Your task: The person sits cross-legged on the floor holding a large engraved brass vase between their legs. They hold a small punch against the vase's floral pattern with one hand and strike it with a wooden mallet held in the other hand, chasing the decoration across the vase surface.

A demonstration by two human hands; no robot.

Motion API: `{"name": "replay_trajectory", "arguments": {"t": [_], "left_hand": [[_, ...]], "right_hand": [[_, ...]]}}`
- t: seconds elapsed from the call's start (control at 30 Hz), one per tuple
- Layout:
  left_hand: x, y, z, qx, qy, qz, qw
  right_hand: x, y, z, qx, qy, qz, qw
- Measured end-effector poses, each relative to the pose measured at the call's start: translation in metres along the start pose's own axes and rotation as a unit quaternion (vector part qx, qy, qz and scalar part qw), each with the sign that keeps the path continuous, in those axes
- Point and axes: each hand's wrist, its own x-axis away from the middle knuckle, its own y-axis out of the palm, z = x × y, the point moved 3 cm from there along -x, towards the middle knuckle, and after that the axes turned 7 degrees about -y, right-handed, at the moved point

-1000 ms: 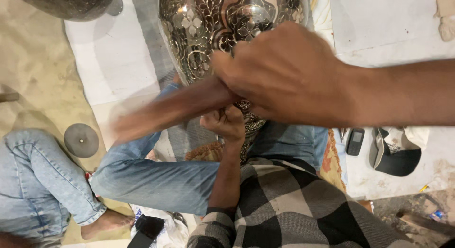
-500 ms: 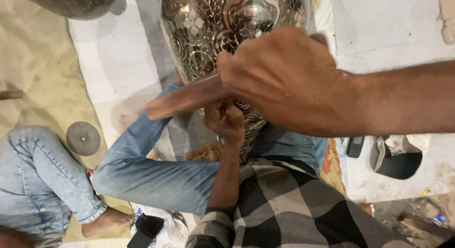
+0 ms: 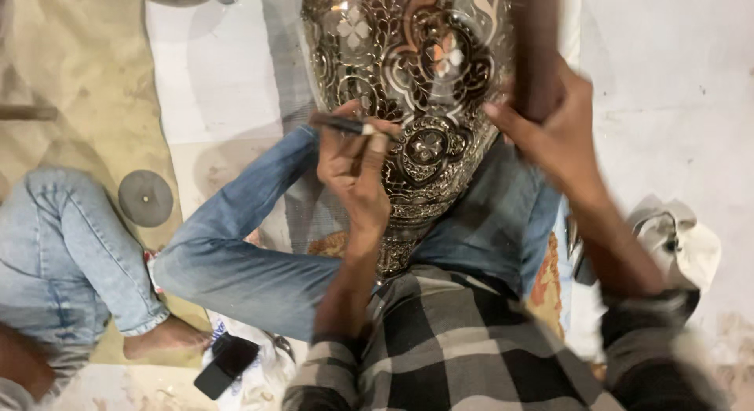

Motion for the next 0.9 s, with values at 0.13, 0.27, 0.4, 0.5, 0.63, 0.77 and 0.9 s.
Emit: {"name": "replay_trajectory", "arguments": {"t": [0.13,0.27,0.4,0.5,0.63,0.77,0.9], "left_hand": [[-0.020,0.018,0.001,-0.168,0.033,-0.151,0.974],[-0.027,0.026,-0.001,-0.273,0.053,-0.220,0.935],[-0.028,0.024,-0.002,-0.325,0.109,-0.292,0.893],[-0.030,0.022,-0.006,-0.337,0.126,-0.321,0.876],[-0.036,0.024,-0.012,-0.371,0.142,-0.336,0.854],[-0.039,0.025,-0.013,-0.344,0.166,-0.341,0.859],[-0.041,0.022,-0.019,-0.389,0.140,-0.336,0.846]], "right_hand": [[0.078,0.017,0.069,-0.267,0.167,0.188,0.930],[0.126,0.014,0.095,-0.150,0.251,0.126,0.948],[0.130,0.004,0.093,-0.012,0.084,0.099,0.991],[0.120,-0.007,0.094,0.058,0.047,0.078,0.994],[0.097,-0.032,0.089,0.166,0.027,0.033,0.985],[0.075,-0.055,0.070,0.181,-0.018,0.000,0.983],[0.048,-0.069,0.042,0.070,-0.048,-0.031,0.996]]}}
